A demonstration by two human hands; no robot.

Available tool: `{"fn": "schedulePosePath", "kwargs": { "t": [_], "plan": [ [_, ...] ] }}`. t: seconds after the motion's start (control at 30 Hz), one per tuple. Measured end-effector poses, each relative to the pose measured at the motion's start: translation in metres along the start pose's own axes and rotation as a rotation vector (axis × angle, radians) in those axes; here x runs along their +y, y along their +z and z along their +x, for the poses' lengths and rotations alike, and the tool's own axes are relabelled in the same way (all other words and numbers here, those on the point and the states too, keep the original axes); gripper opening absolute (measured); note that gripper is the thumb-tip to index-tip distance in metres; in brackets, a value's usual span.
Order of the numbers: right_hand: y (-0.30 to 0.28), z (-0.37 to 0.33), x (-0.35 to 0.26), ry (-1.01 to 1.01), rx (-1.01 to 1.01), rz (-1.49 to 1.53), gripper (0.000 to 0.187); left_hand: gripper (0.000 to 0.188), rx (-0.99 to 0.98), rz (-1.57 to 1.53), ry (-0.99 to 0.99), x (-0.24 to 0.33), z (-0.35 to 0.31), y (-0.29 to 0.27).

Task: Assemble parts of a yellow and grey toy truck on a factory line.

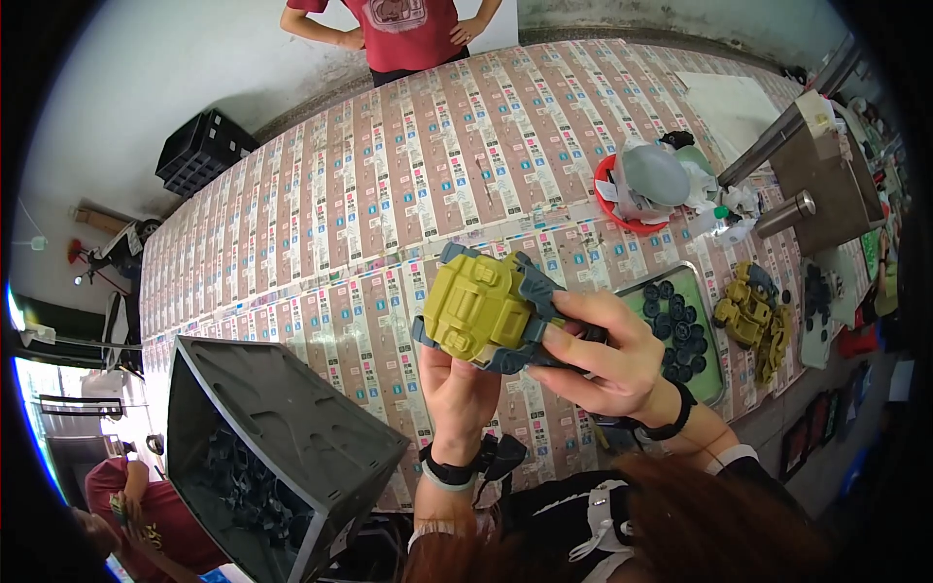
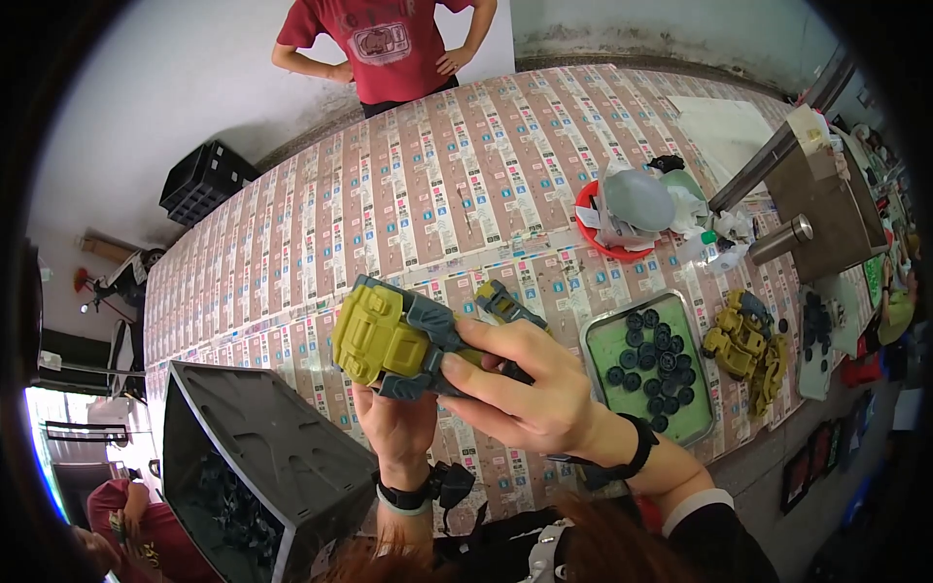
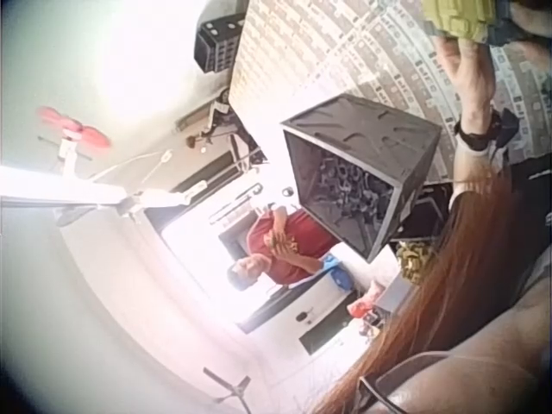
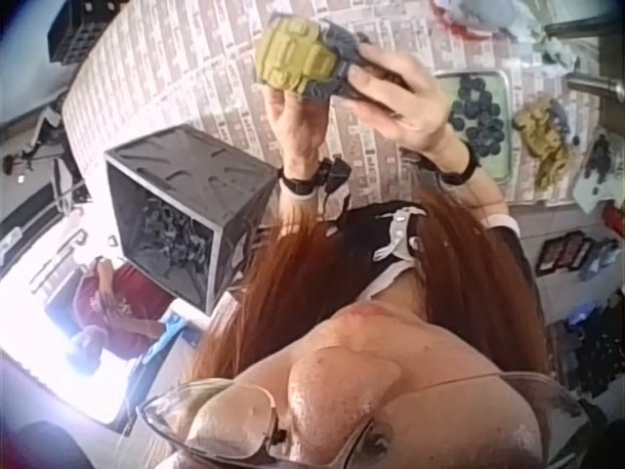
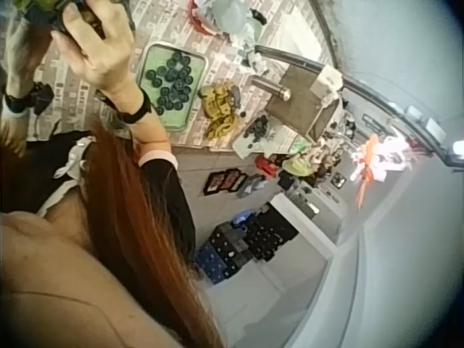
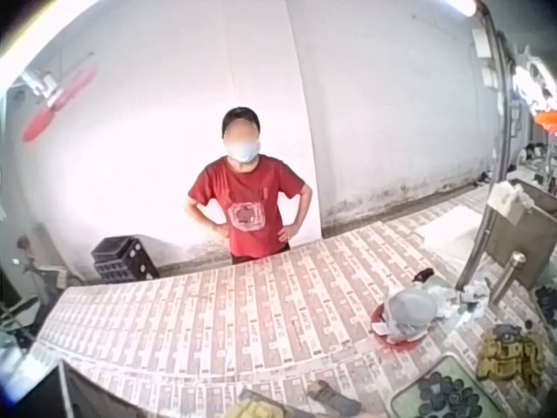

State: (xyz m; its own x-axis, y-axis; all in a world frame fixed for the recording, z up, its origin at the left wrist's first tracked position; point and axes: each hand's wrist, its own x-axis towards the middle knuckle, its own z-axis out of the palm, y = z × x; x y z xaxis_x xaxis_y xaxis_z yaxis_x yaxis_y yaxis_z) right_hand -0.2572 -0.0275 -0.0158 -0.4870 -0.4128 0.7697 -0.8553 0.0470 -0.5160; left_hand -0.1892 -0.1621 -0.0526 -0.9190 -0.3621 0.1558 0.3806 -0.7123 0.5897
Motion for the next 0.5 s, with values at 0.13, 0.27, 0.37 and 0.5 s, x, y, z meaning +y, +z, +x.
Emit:
{"fn": "schedulePosePath", "kwargs": {
  "t": [0.13,0.27,0.37,0.5],
  "plan": [
    [-0.002,-0.001,0.002,-0.025,0.021,-0.018,0.04,0.056,0.023,-0.002,-0.032,0.001,0.001,0.005],
    [0.0,-0.003,0.002,-0.044,0.044,-0.002,0.04,0.056,0.125,-0.057,-0.076,0.003,0.0,0.004],
    [-0.001,-0.003,0.003,-0.028,0.036,-0.033,0.04,0.054,-0.085,-0.044,0.003,-0.001,0.0,-0.001],
    [-0.004,0.002,0.005,-0.004,-0.014,0.024,0.043,0.053,-0.101,-0.021,-0.026,-0.002,0.003,-0.004]
  ]
}}
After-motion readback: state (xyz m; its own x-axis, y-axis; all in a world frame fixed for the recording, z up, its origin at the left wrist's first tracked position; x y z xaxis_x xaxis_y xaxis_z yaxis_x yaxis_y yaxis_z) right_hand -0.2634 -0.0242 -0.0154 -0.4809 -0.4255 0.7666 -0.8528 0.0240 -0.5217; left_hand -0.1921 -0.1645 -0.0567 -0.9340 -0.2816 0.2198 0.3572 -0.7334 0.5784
